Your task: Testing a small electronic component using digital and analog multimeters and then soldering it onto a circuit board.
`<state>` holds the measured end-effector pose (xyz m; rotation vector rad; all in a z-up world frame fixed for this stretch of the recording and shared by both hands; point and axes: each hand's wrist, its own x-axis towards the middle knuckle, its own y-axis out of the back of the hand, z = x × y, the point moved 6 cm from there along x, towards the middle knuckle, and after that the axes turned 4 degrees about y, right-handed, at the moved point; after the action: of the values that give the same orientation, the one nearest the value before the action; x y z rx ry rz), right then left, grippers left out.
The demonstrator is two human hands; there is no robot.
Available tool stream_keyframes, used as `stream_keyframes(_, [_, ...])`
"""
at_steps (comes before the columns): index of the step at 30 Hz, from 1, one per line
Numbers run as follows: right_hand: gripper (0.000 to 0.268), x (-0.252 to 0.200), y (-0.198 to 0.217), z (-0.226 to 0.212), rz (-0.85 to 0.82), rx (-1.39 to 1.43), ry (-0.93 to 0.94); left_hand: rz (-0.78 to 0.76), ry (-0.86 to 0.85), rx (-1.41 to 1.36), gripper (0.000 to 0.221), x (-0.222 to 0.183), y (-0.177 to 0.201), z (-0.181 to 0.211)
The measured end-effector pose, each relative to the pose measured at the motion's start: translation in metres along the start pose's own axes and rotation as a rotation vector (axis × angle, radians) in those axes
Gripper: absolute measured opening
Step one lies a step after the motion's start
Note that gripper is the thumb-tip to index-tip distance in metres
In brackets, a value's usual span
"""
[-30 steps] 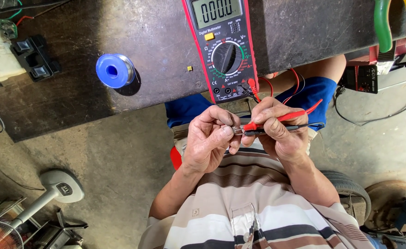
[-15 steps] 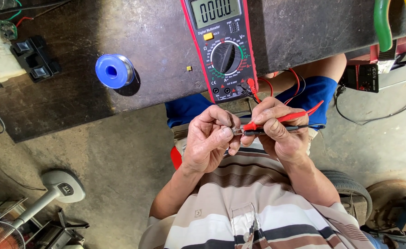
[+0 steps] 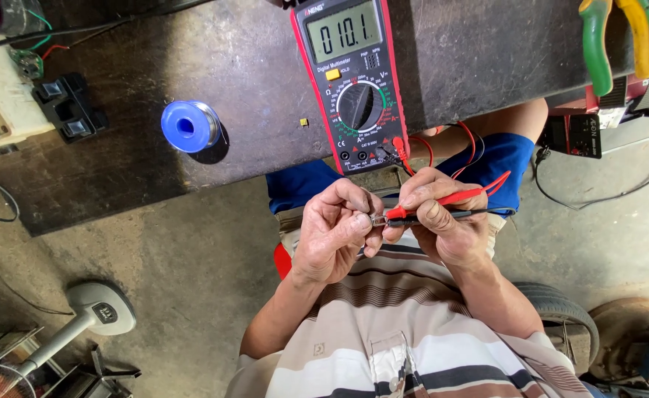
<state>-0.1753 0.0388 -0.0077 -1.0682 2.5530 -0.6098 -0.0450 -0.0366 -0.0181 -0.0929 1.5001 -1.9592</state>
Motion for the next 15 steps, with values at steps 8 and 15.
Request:
stream_keyframes(8, [0.017, -0.0012, 0.0025, 0.0025, -0.016, 0.030, 0.017, 0.006, 0.005, 0.007, 0.017, -0.0009, -0.0029, 0.0013])
stream_keyframes(15, [0.019, -0.0021, 0.0054, 0.0049, -0.023, 0.055, 0.028, 0.000, -0.001, 0.008, 0.017, -0.0010, 0.0000, -0.0011])
